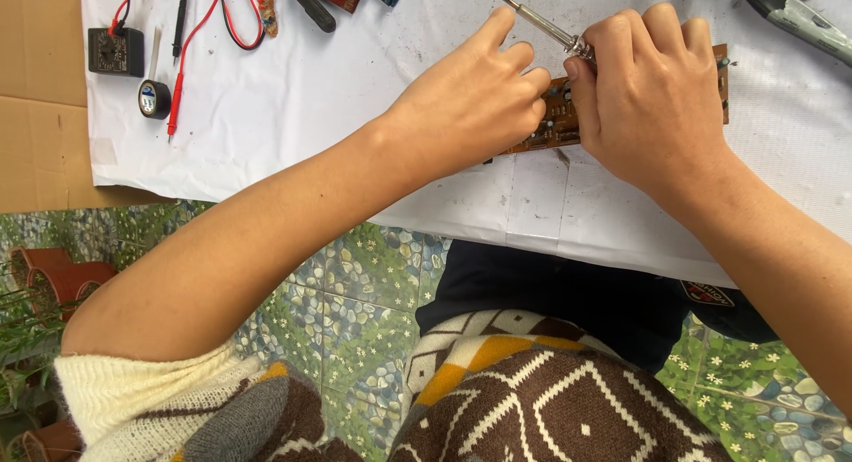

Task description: Removing various electronic components from a printed circuit board using a soldering iron and a screwdriver.

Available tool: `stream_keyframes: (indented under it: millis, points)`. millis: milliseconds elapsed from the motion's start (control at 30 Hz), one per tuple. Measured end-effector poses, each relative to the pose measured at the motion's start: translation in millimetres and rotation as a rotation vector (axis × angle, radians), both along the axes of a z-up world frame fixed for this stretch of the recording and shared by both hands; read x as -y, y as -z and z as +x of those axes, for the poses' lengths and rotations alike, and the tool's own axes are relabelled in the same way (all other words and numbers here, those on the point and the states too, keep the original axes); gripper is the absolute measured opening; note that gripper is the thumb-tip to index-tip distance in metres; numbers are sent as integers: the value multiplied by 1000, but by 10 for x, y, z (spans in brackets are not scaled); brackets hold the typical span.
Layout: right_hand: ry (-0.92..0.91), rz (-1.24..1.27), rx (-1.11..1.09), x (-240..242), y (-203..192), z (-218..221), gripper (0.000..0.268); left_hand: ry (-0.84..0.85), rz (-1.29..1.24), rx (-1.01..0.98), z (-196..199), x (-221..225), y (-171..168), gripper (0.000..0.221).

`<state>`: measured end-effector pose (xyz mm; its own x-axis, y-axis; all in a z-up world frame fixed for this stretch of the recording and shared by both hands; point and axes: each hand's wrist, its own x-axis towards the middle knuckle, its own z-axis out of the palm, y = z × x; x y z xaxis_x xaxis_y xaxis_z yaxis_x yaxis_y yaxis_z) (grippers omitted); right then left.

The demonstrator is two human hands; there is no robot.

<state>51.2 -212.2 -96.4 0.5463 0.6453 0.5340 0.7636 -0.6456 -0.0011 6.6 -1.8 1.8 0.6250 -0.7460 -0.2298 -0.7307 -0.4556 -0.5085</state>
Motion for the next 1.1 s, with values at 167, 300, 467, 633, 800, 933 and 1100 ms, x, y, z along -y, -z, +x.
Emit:
stream_keyframes:
  millis: [167,300,467,633,800,933,1100]
  points:
    - [4,-14,-9,8,-27,-13,21,35,-60,-45,-2,-63,-70,26]
    - [3,-7,-4,-7,-27,-1,20,20,-15,-108,52,-59,-85,27]
    - [17,-10,-2,-5,-11,-1,20,15,-47,-15,19,-34,-49,30]
    - [44,-31,18,-1,-25,-12,21,26,-5,42,-18,-73,-101,31]
    - [32,-36,28,-11,-39,-10,25,50,-61,18,6,-71,-75,35]
    - [35,-35,33,-8,-29,-7,25,65,-80,73,-3,-36,0,30]
    - [32,-29,40,-1,-29,-10,24,-5,-99,66,-34,-96,-70,28]
